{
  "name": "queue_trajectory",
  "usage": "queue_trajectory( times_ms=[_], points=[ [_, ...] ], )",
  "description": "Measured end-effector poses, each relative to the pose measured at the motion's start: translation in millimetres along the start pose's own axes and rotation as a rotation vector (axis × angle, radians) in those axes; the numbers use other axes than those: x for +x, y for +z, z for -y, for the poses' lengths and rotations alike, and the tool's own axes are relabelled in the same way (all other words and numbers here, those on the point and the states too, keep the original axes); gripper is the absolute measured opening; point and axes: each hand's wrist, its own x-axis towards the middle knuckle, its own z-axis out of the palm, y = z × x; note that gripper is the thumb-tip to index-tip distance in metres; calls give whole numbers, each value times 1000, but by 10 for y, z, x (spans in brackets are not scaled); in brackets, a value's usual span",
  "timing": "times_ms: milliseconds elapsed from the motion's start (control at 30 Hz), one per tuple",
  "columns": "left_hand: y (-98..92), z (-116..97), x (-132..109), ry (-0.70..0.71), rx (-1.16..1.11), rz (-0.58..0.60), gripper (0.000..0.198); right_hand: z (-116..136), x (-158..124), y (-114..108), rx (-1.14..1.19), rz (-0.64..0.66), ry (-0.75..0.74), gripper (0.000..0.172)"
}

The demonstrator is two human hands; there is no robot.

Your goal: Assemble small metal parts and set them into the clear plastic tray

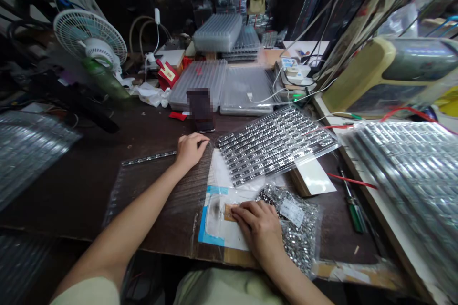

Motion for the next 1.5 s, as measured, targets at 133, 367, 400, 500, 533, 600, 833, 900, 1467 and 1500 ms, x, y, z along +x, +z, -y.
queue_trajectory(
  times_ms=[133, 367, 400, 500, 533, 600, 833, 900, 1467, 1500],
  points=[
    [181, -310, 320, 3, -20, 60, 14, -38, -6, -76, -92, 29, -22, 18],
    [50, -321, 108, -92, -255, 46, 18, -381, -179, -518, -365, 188, -309, 43],
    [0, -325, -15, -135, -393, 70, 20, -413, -212, -554, -377, 201, -323, 43],
    [-121, -414, -462, -280, -742, 225, 31, -448, -275, -595, -370, 189, -339, 38],
    [-142, -465, -618, -313, -793, 279, 32, -446, -280, -592, -358, 170, -340, 36],
    [-148, -578, -908, -356, -842, 366, 30, -432, -267, -576, -327, 132, -328, 33],
    [36, -872, -1470, -180, -576, 245, 13, -393, -114, -506, -140, 55, -201, 24],
    [83, -908, -1524, -82, -528, 190, 13, -379, -78, -493, -60, 21, -132, 18],
    [219, -1015, -1566, 145, -342, 77, 14, -249, -40, -478, 155, 8, -60, 23],
    [219, -1017, -1576, 142, -354, 79, 14, -225, -30, -457, 177, 10, -44, 21]
  ],
)
